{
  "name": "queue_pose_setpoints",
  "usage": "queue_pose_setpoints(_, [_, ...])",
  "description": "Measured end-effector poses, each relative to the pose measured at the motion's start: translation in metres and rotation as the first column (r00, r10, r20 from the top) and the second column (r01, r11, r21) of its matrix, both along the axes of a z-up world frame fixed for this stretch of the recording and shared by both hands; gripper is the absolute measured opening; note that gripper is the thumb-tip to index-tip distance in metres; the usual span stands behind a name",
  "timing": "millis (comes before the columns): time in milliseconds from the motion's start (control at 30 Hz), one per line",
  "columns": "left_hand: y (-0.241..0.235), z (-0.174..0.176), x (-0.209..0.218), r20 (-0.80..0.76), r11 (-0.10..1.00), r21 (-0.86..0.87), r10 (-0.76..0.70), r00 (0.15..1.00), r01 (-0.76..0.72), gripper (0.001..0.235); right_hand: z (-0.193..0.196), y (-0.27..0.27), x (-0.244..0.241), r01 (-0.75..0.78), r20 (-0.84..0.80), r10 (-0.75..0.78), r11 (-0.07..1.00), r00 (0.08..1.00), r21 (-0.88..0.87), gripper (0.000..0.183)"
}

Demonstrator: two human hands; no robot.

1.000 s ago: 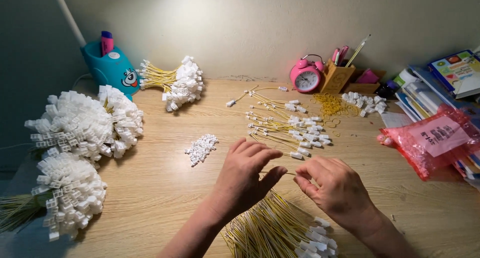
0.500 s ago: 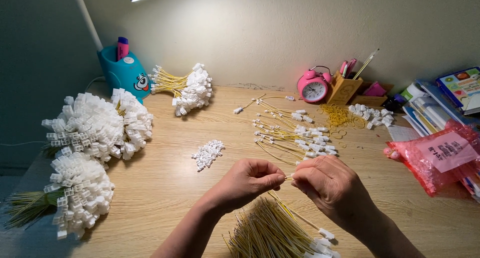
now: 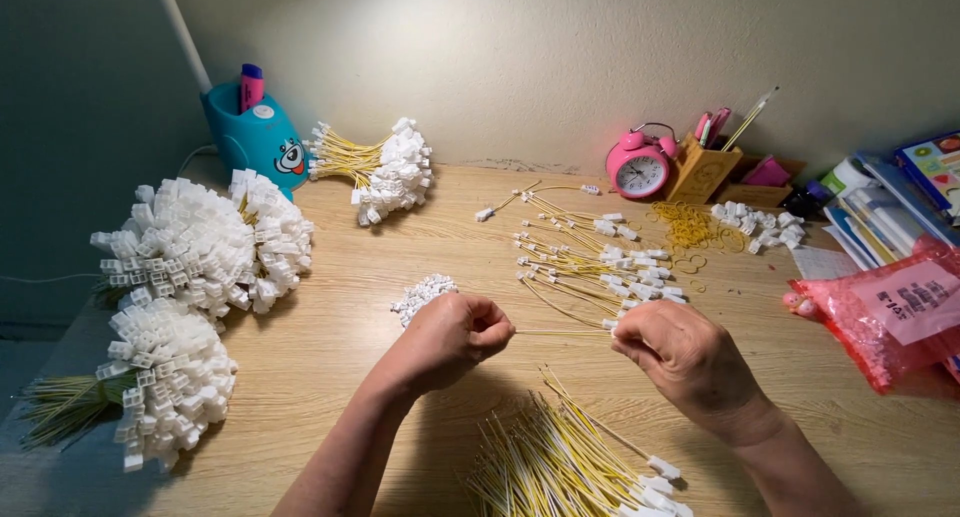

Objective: The person assembles small white plastic connectors onto yellow wires by hand. They repeatedly pick up a connector and a wire, insert the wire into the connector, and place the finished assembly on the table.

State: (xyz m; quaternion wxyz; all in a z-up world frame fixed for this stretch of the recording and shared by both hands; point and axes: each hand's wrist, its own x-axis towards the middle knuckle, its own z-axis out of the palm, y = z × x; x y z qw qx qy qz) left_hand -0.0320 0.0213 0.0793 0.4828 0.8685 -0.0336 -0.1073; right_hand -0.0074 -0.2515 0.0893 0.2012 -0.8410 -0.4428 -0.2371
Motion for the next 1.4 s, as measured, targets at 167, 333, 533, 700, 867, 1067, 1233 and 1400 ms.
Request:
queue_pose_setpoints(167, [0.007, 0.005, 0.001, -0.047, 0.995, 0.067, 0.073, 0.996, -0.070, 0.021, -0.015, -0.003, 0.012, 0.028, -0.062, -0.026, 0.999, 0.998, 0.025, 0.014])
queue_pose_setpoints(333, [0.008, -0.017, 0.007, 0.034, 0.995, 0.070, 0.062, 0.998, -0.064, 0.023, -0.049, -0.002, 0.035, 0.116, -0.107, -0.129, 0.985, 0.986, -0.126, 0.020])
queue_pose_setpoints(533, [0.001, -0.052, 0.023, 0.012, 0.996, 0.070, 0.051, 0.999, -0.052, 0.023, -0.047, 0.054, 0.039, 0.011, -0.404, -0.027, 0.999, 0.914, -0.042, 0.014])
queue_pose_setpoints(700, [0.004, -0.047, 0.022, 0.002, 0.994, 0.056, 0.094, 0.996, -0.094, 0.021, -0.046, 0.076, 0.042, 0.117, -0.829, 0.010, 0.989, 0.560, 0.091, 0.017])
queue_pose_setpoints(867, [0.006, -0.056, 0.028, -0.173, 0.873, -0.418, 0.194, 0.966, -0.250, 0.023, -0.050, 0.081, 0.053, 0.267, -0.917, 0.024, 0.953, 0.399, 0.141, 0.015])
queue_pose_setpoints(1067, [0.003, -0.043, 0.023, -0.355, 0.713, -0.565, 0.244, 0.903, -0.415, 0.008, -0.054, 0.085, 0.058, 0.233, -0.876, 0.037, 0.958, 0.481, 0.169, 0.019])
queue_pose_setpoints(1233, [-0.001, -0.044, 0.022, -0.367, 0.673, -0.599, 0.250, 0.896, -0.434, 0.007, -0.060, 0.083, 0.059, 0.283, -0.861, 0.032, 0.937, 0.508, 0.202, 0.018])
queue_pose_setpoints(1400, [-0.004, -0.044, 0.022, -0.391, 0.663, -0.590, 0.264, 0.882, -0.460, 0.005, -0.061, 0.082, 0.057, 0.287, -0.865, 0.060, 0.930, 0.498, 0.229, 0.015])
